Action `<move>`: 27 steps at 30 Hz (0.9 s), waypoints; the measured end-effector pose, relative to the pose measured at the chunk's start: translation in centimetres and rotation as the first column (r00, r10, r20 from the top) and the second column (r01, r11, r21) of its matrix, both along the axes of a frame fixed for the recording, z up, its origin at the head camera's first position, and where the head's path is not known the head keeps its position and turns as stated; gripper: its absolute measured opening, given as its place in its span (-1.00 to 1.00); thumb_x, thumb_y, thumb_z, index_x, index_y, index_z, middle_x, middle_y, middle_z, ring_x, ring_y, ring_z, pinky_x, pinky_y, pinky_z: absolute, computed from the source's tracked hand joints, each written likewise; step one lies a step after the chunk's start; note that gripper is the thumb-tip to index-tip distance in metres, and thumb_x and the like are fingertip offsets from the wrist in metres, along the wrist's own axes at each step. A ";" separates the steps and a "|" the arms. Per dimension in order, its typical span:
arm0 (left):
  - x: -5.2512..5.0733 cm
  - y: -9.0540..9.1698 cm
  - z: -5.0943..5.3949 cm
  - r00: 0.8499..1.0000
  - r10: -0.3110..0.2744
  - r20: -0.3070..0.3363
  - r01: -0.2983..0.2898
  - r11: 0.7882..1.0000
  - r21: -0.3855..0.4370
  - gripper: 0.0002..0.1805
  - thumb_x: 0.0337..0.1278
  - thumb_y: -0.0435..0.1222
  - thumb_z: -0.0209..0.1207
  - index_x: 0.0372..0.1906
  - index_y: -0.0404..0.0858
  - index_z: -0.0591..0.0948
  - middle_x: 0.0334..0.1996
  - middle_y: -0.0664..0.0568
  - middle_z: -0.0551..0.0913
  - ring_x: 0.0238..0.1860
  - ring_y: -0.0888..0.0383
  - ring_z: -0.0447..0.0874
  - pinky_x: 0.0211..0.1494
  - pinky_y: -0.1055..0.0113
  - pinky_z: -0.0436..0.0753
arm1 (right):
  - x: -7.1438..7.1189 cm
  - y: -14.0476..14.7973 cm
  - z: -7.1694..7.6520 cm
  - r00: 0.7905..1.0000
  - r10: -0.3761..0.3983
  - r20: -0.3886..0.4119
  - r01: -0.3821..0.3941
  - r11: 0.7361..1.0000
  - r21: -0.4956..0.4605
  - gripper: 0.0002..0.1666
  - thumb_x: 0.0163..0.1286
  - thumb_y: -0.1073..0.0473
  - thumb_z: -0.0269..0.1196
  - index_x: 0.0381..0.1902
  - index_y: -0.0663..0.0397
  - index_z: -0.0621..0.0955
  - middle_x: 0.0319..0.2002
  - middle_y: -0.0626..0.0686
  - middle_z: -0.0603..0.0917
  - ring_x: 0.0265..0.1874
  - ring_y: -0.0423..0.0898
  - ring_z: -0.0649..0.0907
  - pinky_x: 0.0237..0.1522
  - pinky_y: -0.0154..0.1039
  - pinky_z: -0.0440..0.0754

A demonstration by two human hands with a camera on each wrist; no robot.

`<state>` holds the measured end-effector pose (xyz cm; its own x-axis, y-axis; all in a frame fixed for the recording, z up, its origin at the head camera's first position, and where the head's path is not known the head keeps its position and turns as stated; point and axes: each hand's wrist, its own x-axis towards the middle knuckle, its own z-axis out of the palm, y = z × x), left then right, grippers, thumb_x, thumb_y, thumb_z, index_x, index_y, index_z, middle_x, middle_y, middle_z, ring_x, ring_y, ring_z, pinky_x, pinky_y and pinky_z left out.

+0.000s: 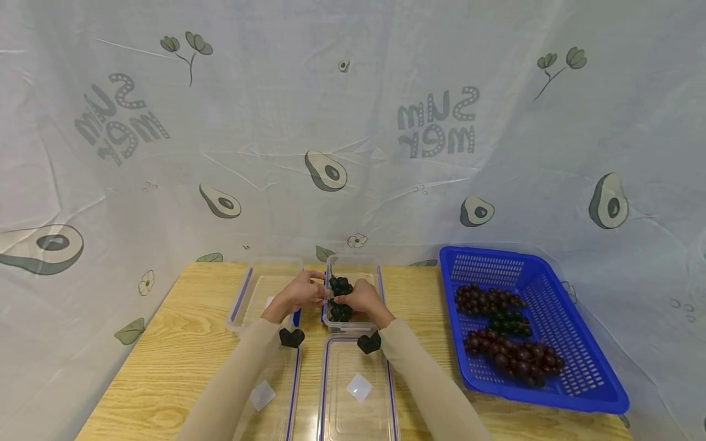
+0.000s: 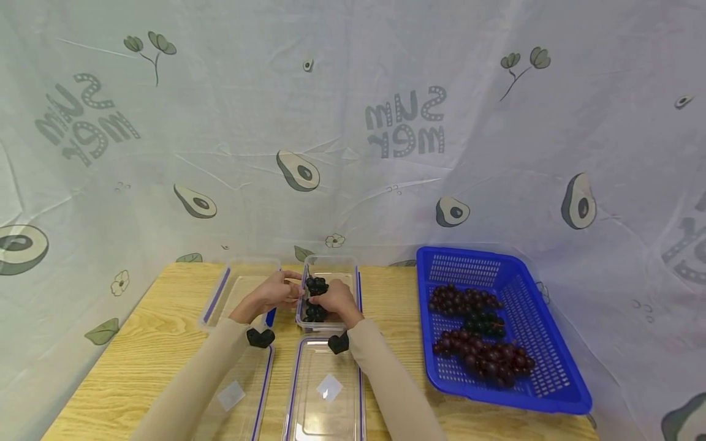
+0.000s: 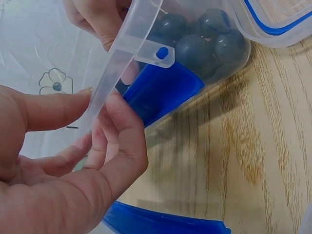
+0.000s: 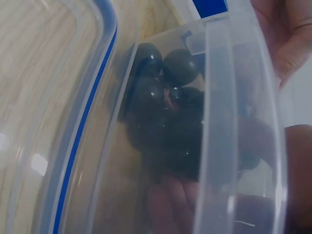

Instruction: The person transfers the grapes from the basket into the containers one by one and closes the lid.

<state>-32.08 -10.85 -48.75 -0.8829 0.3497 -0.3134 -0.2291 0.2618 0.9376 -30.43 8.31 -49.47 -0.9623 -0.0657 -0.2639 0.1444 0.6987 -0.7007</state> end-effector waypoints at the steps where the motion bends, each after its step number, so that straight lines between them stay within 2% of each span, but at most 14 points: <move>1: 0.0 0.1 0.0 1.000 0.002 0.002 -0.002 1.000 0.000 -0.36 0.43 -0.53 0.06 0.54 -0.47 0.23 0.02 -0.26 0.61 -0.08 0.02 0.67 0.12 0.06 0.75 | -0.1 0.1 -0.1 1.000 -0.004 -0.003 0.004 1.000 -0.002 -0.48 0.35 0.03 0.49 -0.60 -0.01 0.39 -0.64 -0.09 0.28 -0.65 -0.13 0.37 -0.52 -0.26 0.33; 6: -0.4 0.4 -0.1 1.000 0.006 0.006 -0.006 1.000 0.006 -0.39 0.43 -0.51 0.07 0.53 -0.43 0.27 -0.03 -0.20 0.63 -0.12 0.03 0.68 0.05 0.14 0.76 | -0.4 0.6 -0.5 1.000 -0.011 -0.011 0.011 1.000 -0.023 -0.33 0.35 0.04 0.49 -0.76 -0.10 0.31 -0.79 -0.13 0.23 -0.77 -0.15 0.33 -0.60 -0.28 0.31; 10: -0.6 0.8 -0.4 1.000 -0.004 0.010 0.004 0.999 0.032 -0.40 0.47 -0.48 0.09 0.52 -0.42 0.27 -0.06 -0.17 0.60 -0.11 0.04 0.67 0.02 0.19 0.76 | -0.1 1.2 0.3 0.999 0.019 -0.042 -0.019 1.000 0.016 -0.32 0.41 0.01 0.45 -0.77 -0.10 0.29 -0.80 -0.13 0.23 -0.79 -0.18 0.29 -0.63 -0.29 0.27; 14: -0.6 0.8 -0.5 1.000 0.002 0.004 -0.002 1.000 0.027 -0.41 0.48 -0.49 0.07 0.52 -0.44 0.26 -0.04 -0.20 0.59 -0.11 0.04 0.64 0.08 0.10 0.74 | 0.3 1.6 2.7 0.991 0.096 -0.093 -0.086 0.991 0.104 -0.28 0.43 0.00 0.42 -0.79 -0.11 0.25 -0.80 -0.16 0.14 -0.80 -0.22 0.16 -0.65 -0.31 0.16; 17: -0.5 0.6 -0.4 1.000 0.009 0.002 -0.009 1.000 0.014 -0.40 0.49 -0.48 0.07 0.53 -0.45 0.24 -0.05 -0.20 0.59 -0.15 0.06 0.61 0.07 0.08 0.73 | 0.3 2.2 5.7 0.978 0.163 -0.133 -0.140 0.976 0.166 -0.24 0.43 0.02 0.42 -0.81 -0.09 0.20 -0.78 -0.15 0.08 -0.77 -0.22 0.07 -0.64 -0.30 0.09; 18: -0.5 0.6 -0.3 1.000 0.009 0.003 -0.009 1.000 0.015 -0.40 0.50 -0.48 0.07 0.53 -0.45 0.24 -0.06 -0.20 0.58 -0.16 0.07 0.60 0.05 0.10 0.72 | 0.3 2.5 6.9 0.972 0.178 -0.152 -0.149 0.972 0.183 -0.31 0.43 0.00 0.41 -0.80 -0.01 0.34 -0.78 -0.13 0.23 -0.77 -0.22 0.19 -0.64 -0.30 0.20; 20: -0.6 0.7 -0.2 1.000 0.007 0.008 -0.007 1.000 0.015 -0.41 0.51 -0.46 0.07 0.54 -0.45 0.24 -0.04 -0.22 0.59 -0.17 0.07 0.60 0.04 0.11 0.73 | 0.5 3.5 9.3 0.963 0.207 -0.174 -0.172 0.966 0.195 -0.51 0.46 -0.04 0.39 -0.58 0.18 0.62 -0.61 0.02 0.58 -0.64 -0.11 0.51 -0.52 -0.24 0.52; 22: -0.5 0.6 -0.2 1.000 0.004 0.005 -0.004 1.000 0.017 -0.41 0.52 -0.46 0.07 0.53 -0.45 0.24 -0.01 -0.24 0.58 -0.12 0.04 0.62 0.05 0.11 0.74 | 0.8 4.9 11.4 0.953 0.236 -0.192 -0.200 0.962 0.187 -0.52 0.49 -0.08 0.35 -0.12 0.32 0.74 -0.20 0.20 0.78 -0.26 0.05 0.74 -0.16 -0.08 0.73; 24: -0.4 0.4 -0.4 1.000 0.007 0.010 -0.007 1.000 0.020 -0.42 0.53 -0.46 0.07 0.52 -0.44 0.25 0.03 -0.25 0.58 -0.05 -0.01 0.65 0.05 0.12 0.74 | 1.2 6.9 13.1 0.940 0.260 -0.220 -0.229 0.960 0.159 -0.33 0.51 -0.09 0.33 0.32 0.32 0.61 0.22 0.30 0.70 0.17 0.20 0.70 0.19 0.11 0.69; 27: -0.2 0.1 -0.6 1.000 0.014 0.014 -0.014 1.000 0.023 -0.44 0.52 -0.47 0.08 0.52 -0.43 0.27 0.05 -0.25 0.57 0.04 -0.08 0.66 0.00 0.16 0.74 | 1.7 10.7 14.7 0.917 0.300 -0.261 -0.273 0.952 0.137 -0.26 0.52 -0.09 0.31 0.44 0.27 0.51 0.31 0.33 0.63 0.30 0.26 0.62 0.29 0.19 0.62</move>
<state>-32.30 -10.70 -49.31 -0.8831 0.3451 -0.3178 -0.2459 0.2364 0.9400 -28.73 19.00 -34.80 -0.9413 -0.3373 -0.0101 -0.2609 0.7467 -0.6119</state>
